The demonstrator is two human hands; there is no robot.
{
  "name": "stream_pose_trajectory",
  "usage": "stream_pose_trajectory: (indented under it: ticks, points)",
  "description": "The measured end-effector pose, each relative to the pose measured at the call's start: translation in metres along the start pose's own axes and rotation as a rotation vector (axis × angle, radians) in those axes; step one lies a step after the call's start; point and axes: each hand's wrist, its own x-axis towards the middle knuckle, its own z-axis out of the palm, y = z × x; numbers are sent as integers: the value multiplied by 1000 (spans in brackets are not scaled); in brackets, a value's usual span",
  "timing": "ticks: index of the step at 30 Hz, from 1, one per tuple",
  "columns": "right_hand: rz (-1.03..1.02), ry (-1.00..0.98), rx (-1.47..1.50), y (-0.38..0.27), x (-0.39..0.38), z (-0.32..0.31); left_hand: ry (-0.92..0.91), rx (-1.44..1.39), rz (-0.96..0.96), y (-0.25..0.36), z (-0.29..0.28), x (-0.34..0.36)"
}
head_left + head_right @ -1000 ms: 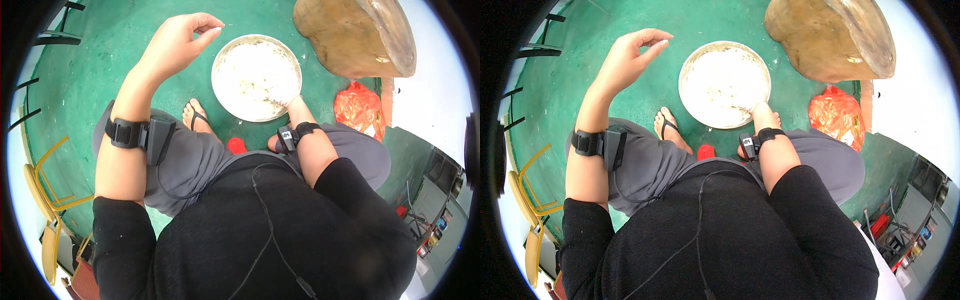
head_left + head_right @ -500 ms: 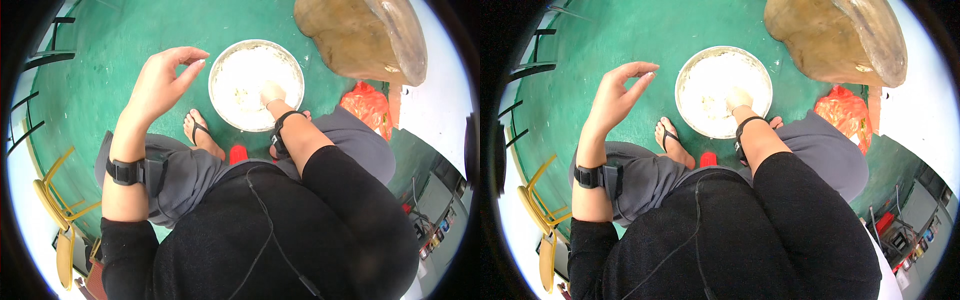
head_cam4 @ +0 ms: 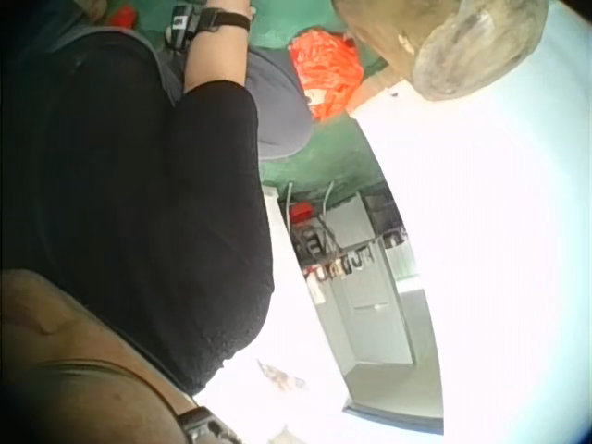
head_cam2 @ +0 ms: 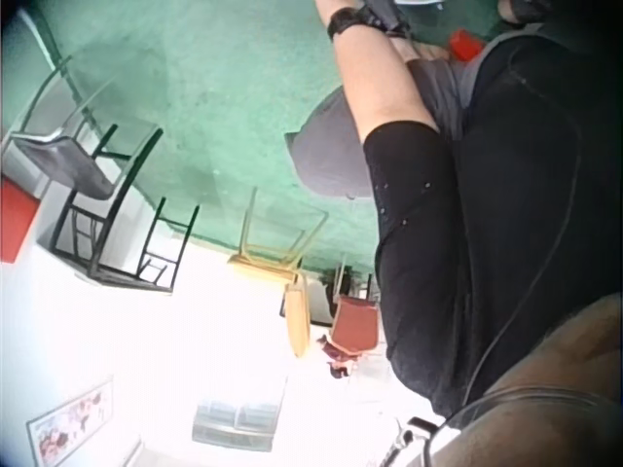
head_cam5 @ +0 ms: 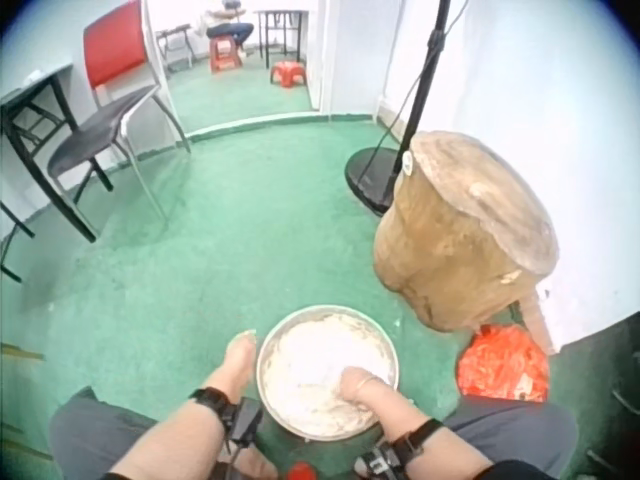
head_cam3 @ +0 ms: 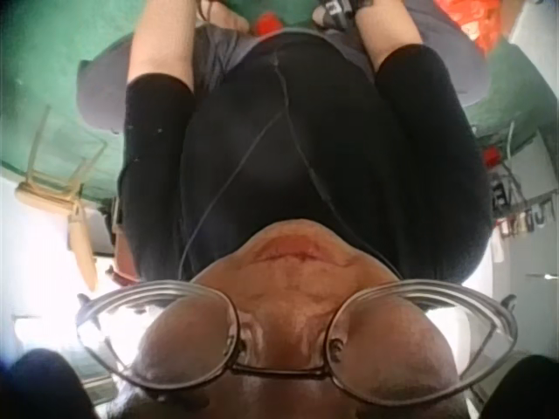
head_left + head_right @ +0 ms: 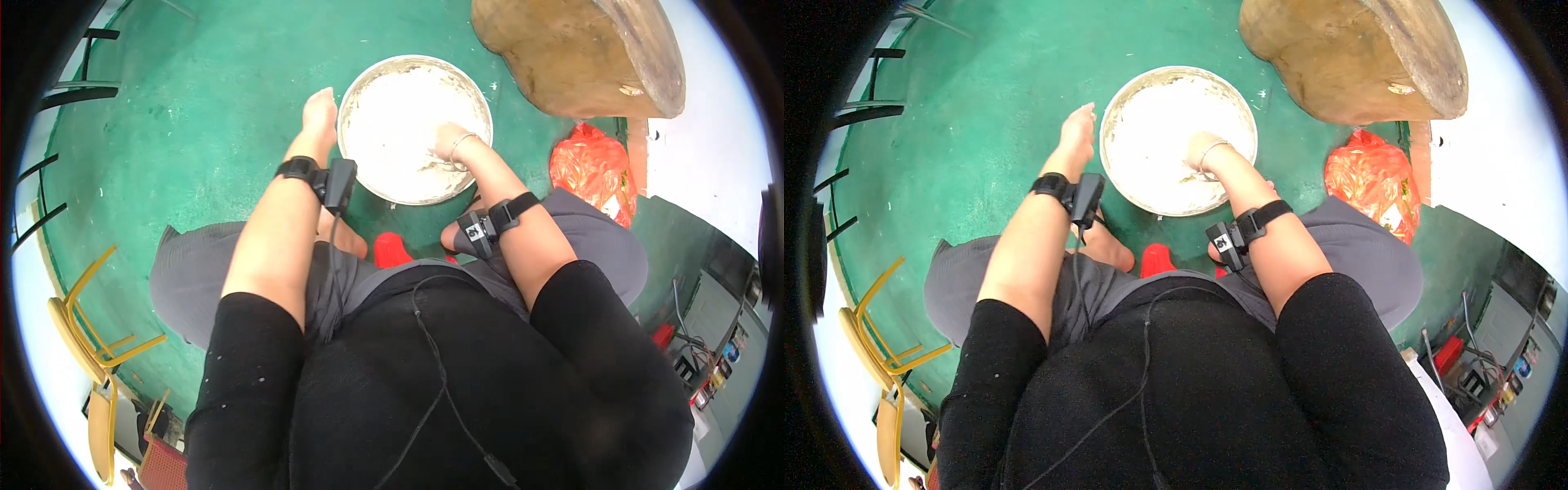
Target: The person mixes dough in a bowl by hand, repeatedly pressing and folding the mixture. After kneading the dough, the person lifts the bowl and carries it across the room.
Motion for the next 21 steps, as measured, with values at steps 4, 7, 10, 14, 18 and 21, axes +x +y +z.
stream_pose_trajectory:
  ticks: [4, 7, 10, 14, 18, 21]
  points:
    - [36, 351, 256, -2, -8, -2, -54, 92, 41, -45, -1, 33]
    - [-67, 503, 394, -3, -12, 1, -63, 432, 241, -52, 2, 35]
    - [-54, 621, 990, 6, -5, 11, -4, 702, 513, -51, 5, 35]
    - [122, 868, 820, 21, 13, 6, 91, 805, 650, -49, 11, 28]
    - [158, 703, 202, 23, 38, -4, 127, 792, 682, -46, 10, 28]
    - [339, 607, 255, 21, 63, -15, 91, 718, 667, -41, 7, 32]
